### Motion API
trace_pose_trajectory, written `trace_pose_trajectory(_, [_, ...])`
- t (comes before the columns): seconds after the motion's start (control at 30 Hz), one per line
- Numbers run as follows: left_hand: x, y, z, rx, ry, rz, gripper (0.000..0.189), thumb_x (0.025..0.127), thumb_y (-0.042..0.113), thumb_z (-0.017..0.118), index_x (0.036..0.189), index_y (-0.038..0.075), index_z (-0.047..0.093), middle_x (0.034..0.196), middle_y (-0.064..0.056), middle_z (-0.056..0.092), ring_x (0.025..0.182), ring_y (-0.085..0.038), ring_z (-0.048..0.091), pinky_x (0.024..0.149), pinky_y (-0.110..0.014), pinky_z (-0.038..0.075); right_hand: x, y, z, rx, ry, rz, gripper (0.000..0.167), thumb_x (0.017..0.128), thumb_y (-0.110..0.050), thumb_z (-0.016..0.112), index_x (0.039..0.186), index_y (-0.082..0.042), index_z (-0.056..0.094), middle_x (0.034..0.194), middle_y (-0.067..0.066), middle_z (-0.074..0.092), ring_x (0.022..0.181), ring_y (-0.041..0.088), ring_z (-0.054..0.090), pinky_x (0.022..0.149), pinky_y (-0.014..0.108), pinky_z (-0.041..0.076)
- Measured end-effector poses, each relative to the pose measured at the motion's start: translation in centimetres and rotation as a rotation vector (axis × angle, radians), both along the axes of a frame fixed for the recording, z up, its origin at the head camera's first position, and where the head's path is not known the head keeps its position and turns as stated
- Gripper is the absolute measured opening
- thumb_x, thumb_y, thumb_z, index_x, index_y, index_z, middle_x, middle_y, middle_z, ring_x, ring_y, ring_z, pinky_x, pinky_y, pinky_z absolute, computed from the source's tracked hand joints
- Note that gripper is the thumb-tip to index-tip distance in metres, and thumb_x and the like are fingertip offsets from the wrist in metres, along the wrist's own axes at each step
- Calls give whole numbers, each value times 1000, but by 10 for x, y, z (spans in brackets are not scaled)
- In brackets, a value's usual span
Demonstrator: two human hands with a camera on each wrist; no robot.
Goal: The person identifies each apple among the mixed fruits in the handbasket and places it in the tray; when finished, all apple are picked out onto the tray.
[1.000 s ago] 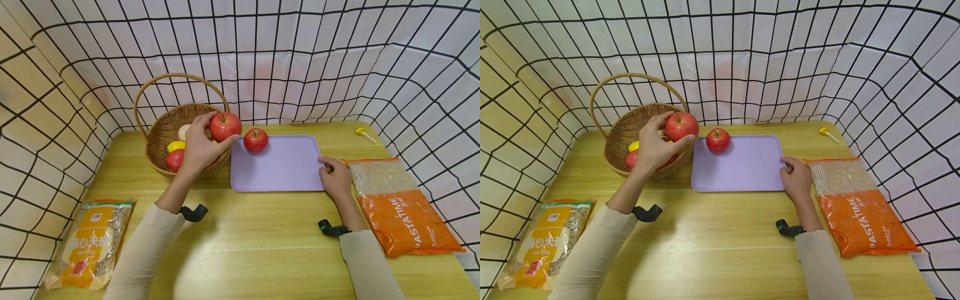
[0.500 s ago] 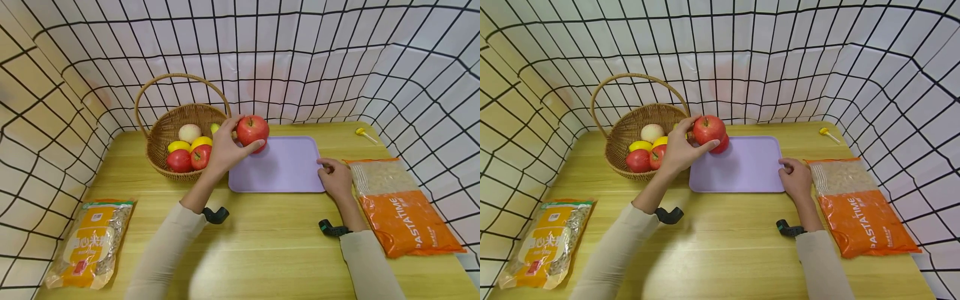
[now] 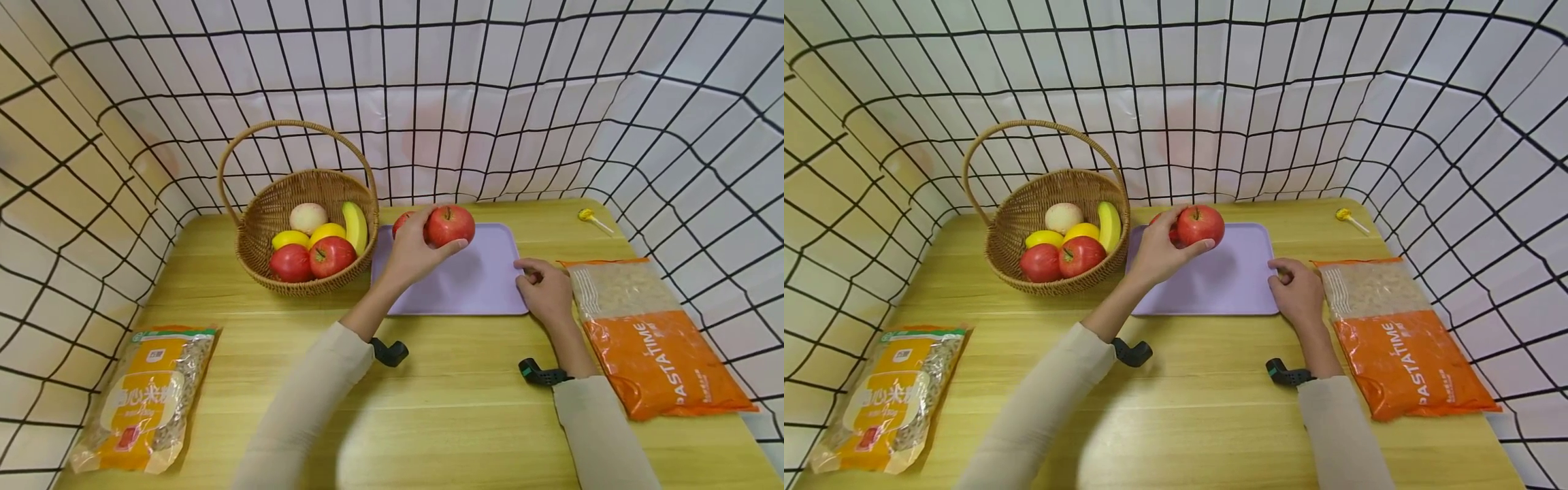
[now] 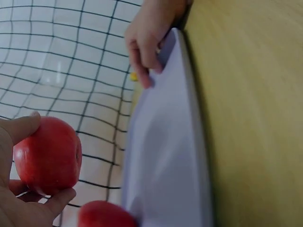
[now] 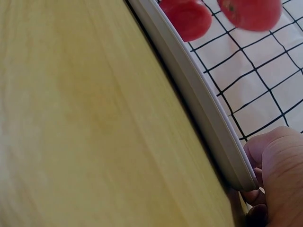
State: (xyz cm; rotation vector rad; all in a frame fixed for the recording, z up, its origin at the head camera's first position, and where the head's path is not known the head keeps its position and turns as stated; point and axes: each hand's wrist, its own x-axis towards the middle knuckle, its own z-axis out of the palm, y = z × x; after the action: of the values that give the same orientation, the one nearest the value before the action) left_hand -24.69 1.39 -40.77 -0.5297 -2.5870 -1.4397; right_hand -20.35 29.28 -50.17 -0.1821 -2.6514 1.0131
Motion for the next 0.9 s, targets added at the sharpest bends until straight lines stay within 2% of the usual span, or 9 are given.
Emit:
trace_pose_trajectory(0.13, [-4,9,-11,7,-38,-19,79,84,44,85,150,20,50,147,-3,57,134,-20,54,111,-46,48,0,0,-1,3,1,-3,29,91,-14,63,116,-10,78,79,9,62,73,21,52,63,27,37])
trace_pose_trajectory(0.43, [-14,23,-33,3,-116,-22,84,83,36,87,154,19,46,154,-2,53,142,-26,49,116,-49,42,0,0,-2,13,-3,-9,30,91,-14,62,116,-11,78,79,9,62,73,21,52,63,28,37])
trace_pose_trajectory(0.6, [-21,33,-39,47,-137,7,84,85,34,86,155,16,44,155,-4,51,143,-27,47,118,-49,40,1,0,-1,6,-11,-13,29,91,-15,63,116,-11,78,79,9,62,73,21,52,64,28,37])
trace_pose_trajectory(0.9, [-28,51,-45,110,-172,81,82,89,29,82,157,10,40,157,-9,47,144,-29,46,119,-47,40,0,0,-1,5,-20,-13,29,92,-15,62,116,-11,78,80,9,61,75,22,51,65,29,35])
